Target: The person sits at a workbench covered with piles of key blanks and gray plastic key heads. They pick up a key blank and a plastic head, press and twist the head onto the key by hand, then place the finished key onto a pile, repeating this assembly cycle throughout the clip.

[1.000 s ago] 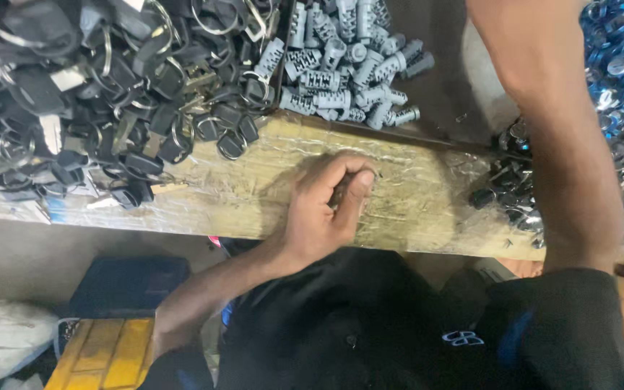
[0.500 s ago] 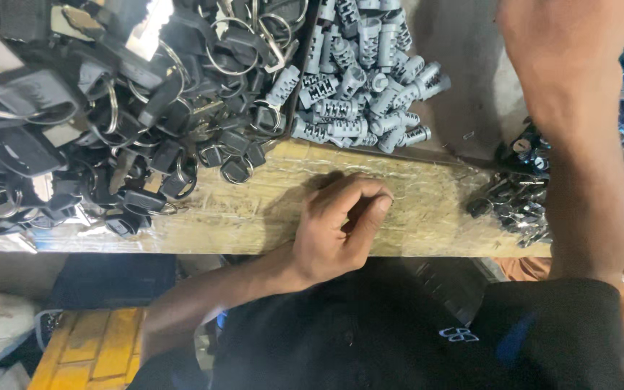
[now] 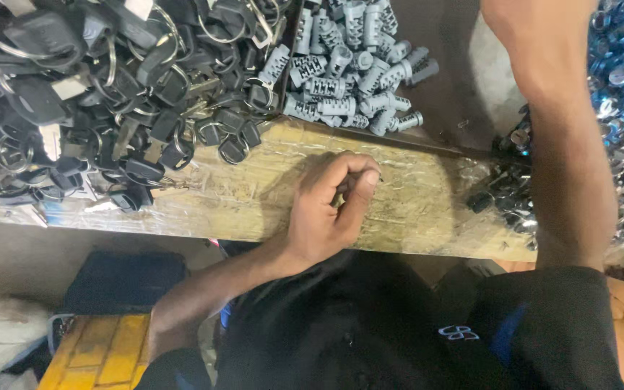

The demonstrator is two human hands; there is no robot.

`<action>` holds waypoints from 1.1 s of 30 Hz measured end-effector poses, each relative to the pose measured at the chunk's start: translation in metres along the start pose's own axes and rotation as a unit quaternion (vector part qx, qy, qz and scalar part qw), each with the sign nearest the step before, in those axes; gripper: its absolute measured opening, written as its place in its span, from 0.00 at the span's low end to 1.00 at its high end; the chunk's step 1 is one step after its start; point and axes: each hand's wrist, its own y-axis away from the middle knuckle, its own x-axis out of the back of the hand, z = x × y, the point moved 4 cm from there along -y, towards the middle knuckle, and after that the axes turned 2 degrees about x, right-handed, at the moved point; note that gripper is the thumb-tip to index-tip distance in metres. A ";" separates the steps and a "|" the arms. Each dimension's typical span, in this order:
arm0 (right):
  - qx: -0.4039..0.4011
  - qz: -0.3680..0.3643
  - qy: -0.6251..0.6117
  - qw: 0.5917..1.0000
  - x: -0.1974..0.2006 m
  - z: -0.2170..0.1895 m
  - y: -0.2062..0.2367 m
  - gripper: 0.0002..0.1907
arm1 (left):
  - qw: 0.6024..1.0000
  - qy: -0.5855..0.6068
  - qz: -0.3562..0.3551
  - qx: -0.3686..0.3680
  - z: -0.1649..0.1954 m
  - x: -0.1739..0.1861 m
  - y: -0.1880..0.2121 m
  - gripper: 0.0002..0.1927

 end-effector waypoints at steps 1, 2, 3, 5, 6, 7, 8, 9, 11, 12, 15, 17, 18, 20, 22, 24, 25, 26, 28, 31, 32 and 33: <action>-0.008 0.024 -0.041 0.999 0.010 -0.014 0.006 0.06 | 0.999 0.035 0.000 0.016 -0.002 -0.001 0.000 0.04; -0.014 0.045 -0.083 0.995 0.020 -0.032 0.013 0.06 | 0.997 0.071 0.003 0.035 -0.003 -0.002 0.001 0.05; -0.048 0.054 -0.105 0.992 0.028 -0.052 0.026 0.06 | 0.986 0.157 -0.002 0.064 -0.006 -0.005 0.002 0.05; -0.077 0.082 -0.119 0.986 0.037 -0.097 0.054 0.04 | 0.939 0.321 -0.015 0.122 -0.009 -0.012 0.006 0.06; -0.073 0.100 -0.110 0.986 0.039 -0.120 0.070 0.04 | 0.938 0.318 -0.018 0.140 -0.009 -0.015 0.008 0.06; -0.059 0.102 -0.089 0.989 0.036 -0.137 0.082 0.04 | 0.936 0.314 -0.019 0.157 -0.008 -0.018 0.010 0.07; -0.046 0.105 -0.067 0.991 0.033 -0.153 0.095 0.05 | 0.934 0.310 -0.022 0.176 -0.008 -0.021 0.013 0.08; -0.095 0.072 -0.039 0.992 0.026 -0.163 0.108 0.07 | 0.931 0.316 -0.028 0.183 -0.006 -0.025 0.016 0.08; -0.101 0.150 -0.118 0.976 0.008 -0.170 0.123 0.10 | 0.924 0.323 -0.044 0.199 -0.003 -0.031 0.023 0.09; -0.113 0.170 -0.106 0.973 0.002 -0.172 0.130 0.10 | 0.922 0.330 -0.039 0.197 -0.002 -0.033 0.025 0.09; -0.136 0.221 -0.087 0.962 -0.007 -0.176 0.143 0.10 | 0.927 0.326 -0.025 0.182 0.000 -0.038 0.031 0.09; -0.148 0.243 -0.094 0.954 -0.007 -0.177 0.148 0.11 | 0.942 0.291 -0.023 0.169 0.000 -0.040 0.034 0.09; -0.141 0.247 -0.084 0.955 -0.007 -0.178 0.150 0.10 | 0.941 0.288 -0.024 0.176 -0.001 -0.042 0.036 0.09; -0.122 0.251 -0.065 0.958 -0.006 -0.180 0.154 0.10 | 0.940 0.284 -0.022 0.188 -0.003 -0.044 0.038 0.09; -0.134 0.252 -0.073 0.956 -0.008 -0.179 0.161 0.09 | 0.945 0.266 -0.018 0.188 -0.004 -0.045 0.039 0.09; -0.149 0.255 -0.080 0.952 -0.011 -0.177 0.169 0.09 | 0.949 0.252 -0.021 0.190 -0.005 -0.047 0.039 0.09; -0.158 0.256 -0.082 0.950 -0.014 -0.177 0.172 0.08 | 0.949 0.249 -0.026 0.193 -0.005 -0.048 0.040 0.09; -0.168 0.258 -0.082 0.948 -0.016 -0.176 0.174 0.08 | 0.949 0.246 -0.033 0.196 -0.005 -0.049 0.040 0.09; -0.147 0.272 -0.058 0.949 -0.016 -0.179 0.172 0.09 | 0.953 0.243 -0.043 0.173 -0.002 -0.049 0.041 0.09; -0.113 0.317 -0.040 0.941 -0.006 -0.180 0.160 0.10 | 0.961 0.216 -0.044 0.168 -0.002 -0.047 0.040 0.09; -0.100 0.336 -0.039 0.936 -0.001 -0.179 0.154 0.10 | 0.963 0.203 -0.040 0.171 -0.003 -0.045 0.039 0.09; -0.095 0.303 -0.088 0.944 0.005 -0.175 0.147 0.11 | 0.960 0.216 -0.043 0.172 -0.003 -0.045 0.038 0.09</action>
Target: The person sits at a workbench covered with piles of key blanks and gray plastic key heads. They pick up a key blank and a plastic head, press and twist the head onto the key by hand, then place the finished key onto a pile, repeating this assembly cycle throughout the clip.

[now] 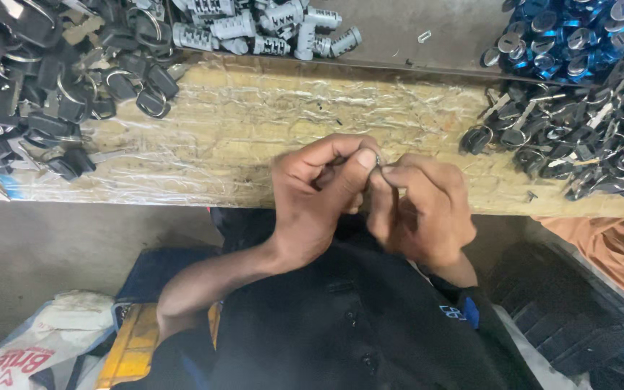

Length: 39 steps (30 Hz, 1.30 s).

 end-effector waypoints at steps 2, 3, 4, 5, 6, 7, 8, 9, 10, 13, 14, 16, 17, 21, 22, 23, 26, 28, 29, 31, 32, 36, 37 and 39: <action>-0.022 -0.076 -0.092 0.993 0.005 0.007 -0.018 0.12 | 1.000 0.025 -0.007 -0.002 0.002 0.003 -0.003 0.08; 0.000 -0.122 -0.088 0.989 0.007 0.009 -0.024 0.13 | 1.000 0.001 -0.002 0.003 0.003 0.005 -0.005 0.08; 0.024 -0.166 -0.083 0.982 0.007 0.011 -0.028 0.14 | 1.000 -0.023 0.001 0.008 0.004 0.006 -0.007 0.07; 0.049 -0.211 -0.078 0.973 0.008 0.013 -0.031 0.16 | 0.999 -0.046 0.006 0.013 0.006 0.008 -0.008 0.07; 0.076 -0.192 -0.083 0.975 0.008 0.013 -0.032 0.16 | 0.997 -0.076 -0.005 -0.005 0.010 0.009 -0.010 0.06; 0.104 -0.174 -0.088 0.975 0.010 0.013 -0.032 0.18 | 0.994 -0.106 -0.015 -0.022 0.014 0.010 -0.011 0.06; 0.130 -0.156 -0.092 0.975 0.013 0.012 -0.032 0.19 | 0.989 -0.137 -0.027 -0.039 0.018 0.011 -0.012 0.05; 0.128 -0.169 -0.074 0.975 0.010 0.014 -0.031 0.20 | 0.989 -0.145 -0.032 -0.024 0.020 0.013 -0.014 0.05; 0.127 -0.182 -0.055 0.974 0.010 0.016 -0.030 0.21 | 0.987 -0.154 -0.037 -0.011 0.021 0.014 -0.016 0.05; 0.147 -0.197 -0.044 0.968 0.007 0.019 -0.031 0.21 | 0.985 -0.169 -0.030 -0.014 0.027 0.017 -0.022 0.05; 0.158 -0.196 -0.045 0.967 0.004 0.020 -0.032 0.20 | 0.984 -0.173 -0.027 -0.022 0.029 0.018 -0.024 0.05; 0.074 -0.171 -0.129 0.974 0.000 0.028 -0.037 0.19 | 0.987 -0.144 -0.068 0.027 0.026 0.017 -0.029 0.05; 0.033 -0.158 -0.172 0.972 -0.004 0.032 -0.039 0.19 | 0.987 -0.130 -0.086 0.051 0.026 0.017 -0.031 0.05; 0.020 -0.165 -0.121 0.979 -0.013 0.035 -0.040 0.14 | 0.983 -0.158 -0.094 0.007 0.031 0.023 -0.040 0.06; 0.021 -0.177 -0.140 0.974 -0.014 0.036 -0.039 0.15 | 0.978 -0.179 -0.103 0.003 0.031 0.025 -0.042 0.05; 0.021 -0.189 -0.157 0.969 -0.014 0.038 -0.039 0.16 | 0.973 -0.201 -0.114 0.001 0.032 0.027 -0.044 0.05; 0.015 -0.213 -0.157 0.964 -0.010 0.044 -0.037 0.14 | 0.985 -0.073 -0.154 0.002 0.033 0.033 -0.046 0.07; 0.017 -0.240 -0.166 0.956 -0.011 0.044 -0.036 0.13 | 0.980 -0.166 -0.114 0.002 0.032 0.041 -0.046 0.06; 0.016 -0.255 -0.170 0.952 -0.013 0.044 -0.038 0.12 | 0.973 -0.210 -0.094 0.004 0.031 0.044 -0.045 0.06; -0.010 -0.279 -0.202 0.939 -0.018 0.044 -0.048 0.12 | 0.990 -0.056 -0.127 0.035 0.028 0.044 -0.041 0.07; -0.020 -0.292 -0.220 0.930 -0.022 0.044 -0.055 0.12 | 0.989 0.022 -0.141 0.049 0.026 0.044 -0.039 0.07; 0.010 -0.294 -0.184 0.938 -0.037 0.064 -0.105 0.07 | 0.989 -0.120 -0.043 -0.071 0.031 0.047 -0.031 0.04; 0.051 -0.286 -0.135 0.947 -0.038 0.071 -0.118 0.08 | 0.989 -0.127 -0.018 -0.070 0.030 0.048 -0.030 0.03; 0.110 -0.290 -0.093 0.946 -0.043 0.077 -0.125 0.13 | 0.989 -0.131 0.015 -0.072 0.029 0.049 -0.027 0.02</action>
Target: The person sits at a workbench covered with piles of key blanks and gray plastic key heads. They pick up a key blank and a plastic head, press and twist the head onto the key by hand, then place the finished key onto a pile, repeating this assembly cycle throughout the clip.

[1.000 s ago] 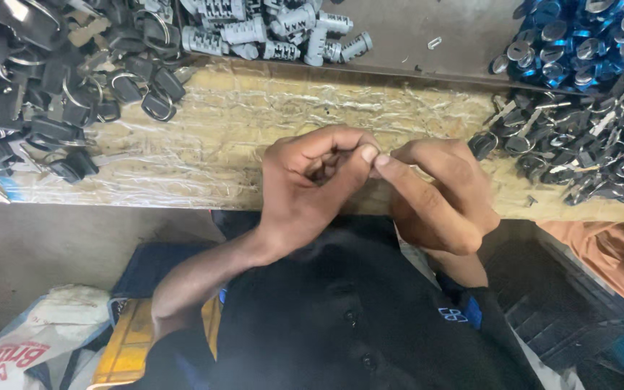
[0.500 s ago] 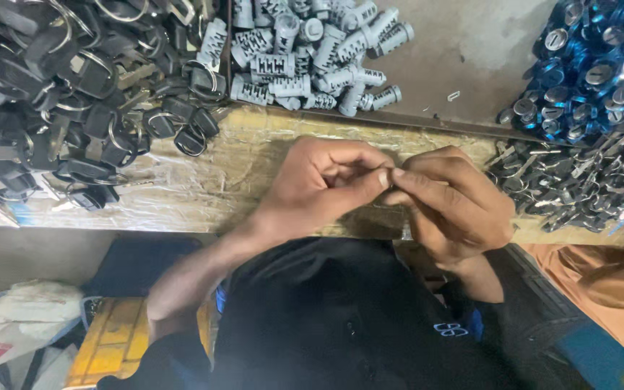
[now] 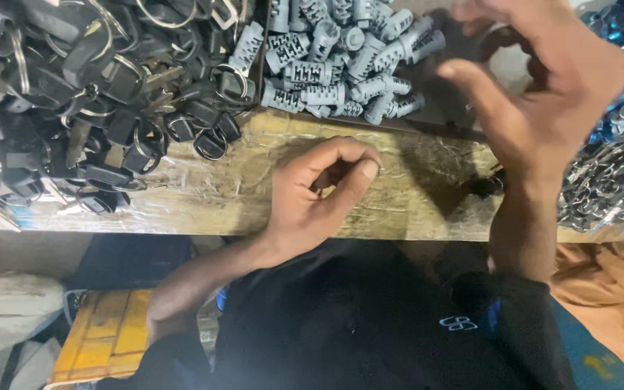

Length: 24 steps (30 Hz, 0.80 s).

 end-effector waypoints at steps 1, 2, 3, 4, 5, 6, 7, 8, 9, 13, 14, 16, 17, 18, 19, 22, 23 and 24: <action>-0.013 -0.008 0.003 1.000 -0.002 0.002 0.001 0.13 | 1.000 0.002 0.005 -0.001 0.001 0.000 0.001 0.02; -0.041 0.002 0.024 0.999 -0.001 0.004 0.004 0.13 | 1.000 0.005 0.011 0.000 0.001 0.000 0.001 0.02; -0.070 0.011 0.043 0.997 -0.002 0.005 0.007 0.13 | 1.000 0.024 -0.005 0.015 0.001 -0.001 0.001 0.03; -0.109 0.035 0.078 0.990 0.002 0.002 0.014 0.13 | 0.998 0.045 -0.015 0.030 0.001 -0.003 0.000 0.03; -0.145 0.054 0.107 0.982 0.005 0.000 0.019 0.13 | 0.997 0.067 -0.018 0.046 0.001 -0.004 -0.001 0.04; -0.128 0.021 0.190 0.973 0.003 -0.006 0.024 0.15 | 0.989 0.132 -0.020 0.063 0.001 -0.005 -0.002 0.04; -0.106 -0.004 0.275 0.955 0.001 -0.011 0.027 0.18 | 0.978 0.194 -0.028 0.073 0.002 -0.007 -0.003 0.05; -0.090 -0.021 0.362 0.927 -0.001 -0.015 0.032 0.20 | 0.963 0.251 -0.045 0.084 0.003 -0.011 -0.005 0.06; -0.119 0.000 0.277 0.954 0.000 -0.017 0.038 0.18 | 0.967 0.226 -0.062 0.103 0.004 -0.014 -0.006 0.06; -0.231 0.189 -0.263 0.917 -0.012 -0.027 0.084 0.11 | 0.949 0.226 -0.162 0.150 0.008 -0.031 0.000 0.09; -0.234 0.245 -0.405 0.849 -0.024 -0.031 0.099 0.10 | 0.943 0.241 -0.189 0.135 0.010 -0.035 0.001 0.09; -0.228 0.276 -0.458 0.814 -0.038 -0.038 0.126 0.11 | 0.933 0.265 -0.198 0.140 0.010 -0.040 0.004 0.09; -0.227 0.289 -0.436 0.822 -0.044 -0.039 0.137 0.10 | 0.928 0.277 -0.199 0.148 0.009 -0.042 0.005 0.09; -0.236 0.290 -0.420 0.827 -0.047 -0.041 0.147 0.09 | 0.929 0.268 -0.201 0.157 0.008 -0.044 0.005 0.09; -0.244 0.291 -0.404 0.832 -0.050 -0.043 0.155 0.09 | 0.930 0.259 -0.202 0.166 0.006 -0.046 0.005 0.09; -0.280 0.279 -0.377 0.838 -0.049 -0.047 0.166 0.08 | 0.939 0.208 -0.194 0.191 0.001 -0.049 0.002 0.09; -0.284 0.280 -0.373 0.838 -0.047 -0.048 0.166 0.10 | 0.942 0.187 -0.193 0.200 0.000 -0.049 0.001 0.09; -0.288 0.281 -0.369 0.838 -0.045 -0.049 0.166 0.11 | 0.950 0.158 -0.187 0.194 0.000 -0.049 0.000 0.09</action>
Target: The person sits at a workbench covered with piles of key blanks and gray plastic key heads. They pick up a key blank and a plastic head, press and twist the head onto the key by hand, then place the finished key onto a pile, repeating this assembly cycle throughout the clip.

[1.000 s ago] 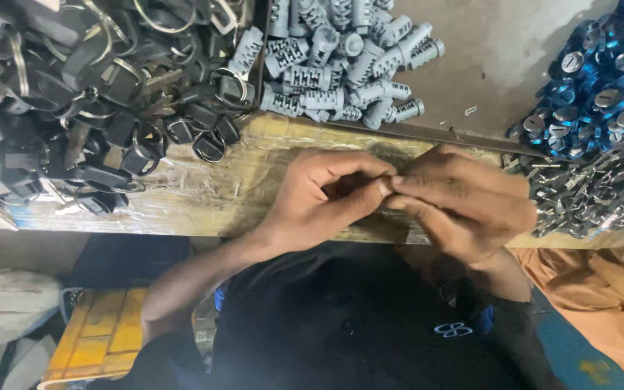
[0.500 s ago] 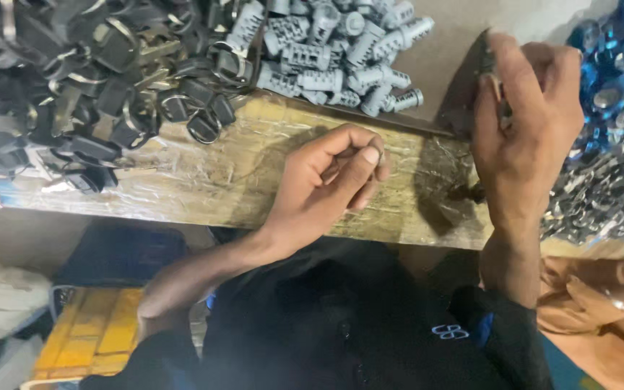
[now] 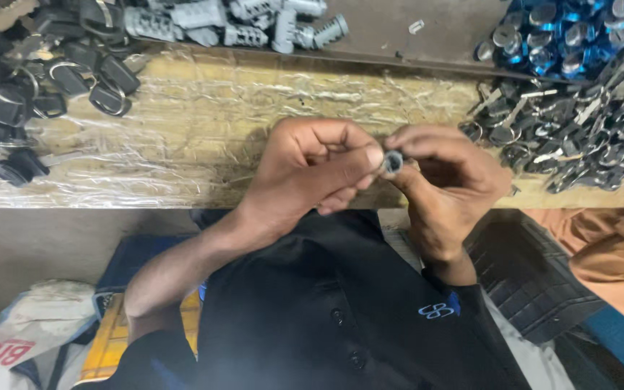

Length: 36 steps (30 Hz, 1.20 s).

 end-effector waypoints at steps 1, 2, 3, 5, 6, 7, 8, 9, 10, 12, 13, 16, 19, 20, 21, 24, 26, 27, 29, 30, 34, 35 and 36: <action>0.002 -0.007 0.027 1.000 -0.001 -0.002 -0.001 0.11 | 1.000 -0.028 0.012 -0.003 0.001 0.001 0.000 0.09; 0.004 -0.015 0.054 0.998 -0.002 -0.003 -0.001 0.12 | 0.998 -0.055 0.026 -0.008 0.002 0.001 0.000 0.09; 0.015 -0.021 0.070 0.997 -0.004 -0.004 -0.002 0.12 | 0.997 -0.072 0.039 0.000 0.002 0.001 0.001 0.09; 0.045 -0.030 0.089 0.995 -0.007 -0.004 -0.003 0.12 | 0.992 -0.106 0.069 0.011 0.001 0.001 0.002 0.08; 0.056 -0.033 0.094 0.993 -0.007 -0.005 -0.003 0.12 | 0.990 -0.117 0.076 -0.005 0.002 0.000 0.003 0.08; 0.067 -0.035 0.099 0.992 -0.008 -0.005 -0.003 0.13 | 0.988 -0.128 0.081 -0.021 0.003 -0.002 0.004 0.07; 0.074 -0.036 0.105 0.991 -0.008 -0.005 -0.003 0.14 | 0.986 -0.141 0.086 -0.038 0.004 -0.004 0.004 0.07; 0.077 -0.041 0.118 0.989 -0.008 -0.007 -0.002 0.14 | 0.979 -0.168 0.100 -0.050 0.005 -0.005 0.005 0.06; 0.081 -0.045 0.130 0.987 -0.009 -0.008 -0.001 0.14 | 0.973 -0.194 0.113 -0.062 0.005 -0.006 0.006 0.05; 0.080 -0.062 0.171 0.980 -0.009 -0.015 0.001 0.14 | 0.958 -0.245 0.129 -0.073 0.007 -0.008 0.008 0.05; 0.081 -0.070 0.191 0.976 -0.009 -0.018 0.003 0.14 | 0.951 -0.271 0.132 -0.074 0.007 -0.008 0.009 0.05; 0.113 -0.073 0.221 0.966 -0.013 -0.023 0.005 0.15 | 0.934 -0.327 0.113 -0.092 0.013 -0.009 0.012 0.04; 0.167 -0.037 0.204 0.964 -0.017 -0.022 0.008 0.16 | 0.937 -0.330 0.082 -0.078 0.018 -0.008 0.015 0.04; 0.188 -0.028 0.203 0.961 -0.018 -0.020 0.010 0.16 | 0.941 -0.324 0.071 -0.065 0.018 -0.008 0.016 0.05; 0.201 -0.028 0.208 0.957 -0.018 -0.019 0.012 0.16 | 0.928 -0.357 0.077 -0.079 0.020 -0.009 0.016 0.05; 0.226 -0.043 0.236 0.944 -0.018 -0.016 0.016 0.17 | 0.884 -0.433 0.100 -0.142 0.023 -0.015 0.015 0.06; 0.196 -0.040 0.231 0.952 -0.016 -0.014 0.017 0.17 | 0.860 -0.452 0.122 -0.204 0.021 -0.022 0.013 0.06; 0.182 -0.037 0.229 0.956 -0.015 -0.014 0.016 0.17 | 0.845 -0.460 0.141 -0.233 0.020 -0.025 0.014 0.05; 0.193 -0.025 0.222 0.955 -0.017 -0.018 0.016 0.18 | 0.814 -0.471 0.175 -0.293 0.017 -0.029 0.016 0.03; 0.198 -0.021 0.219 0.955 -0.020 -0.019 0.016 0.18 | 0.784 -0.485 0.156 -0.354 0.017 -0.032 0.019 0.06; 0.286 -0.030 0.334 0.898 -0.042 -0.031 0.015 0.16 | 0.778 -0.468 0.131 -0.399 0.015 -0.023 0.023 0.10; 0.302 -0.024 0.358 0.883 -0.048 -0.032 0.012 0.14 | 0.806 -0.447 0.134 -0.363 0.014 -0.017 0.021 0.09; 0.321 -0.018 0.380 0.867 -0.050 -0.034 0.008 0.12 | 0.880 -0.344 0.124 -0.303 0.011 -0.007 0.016 0.07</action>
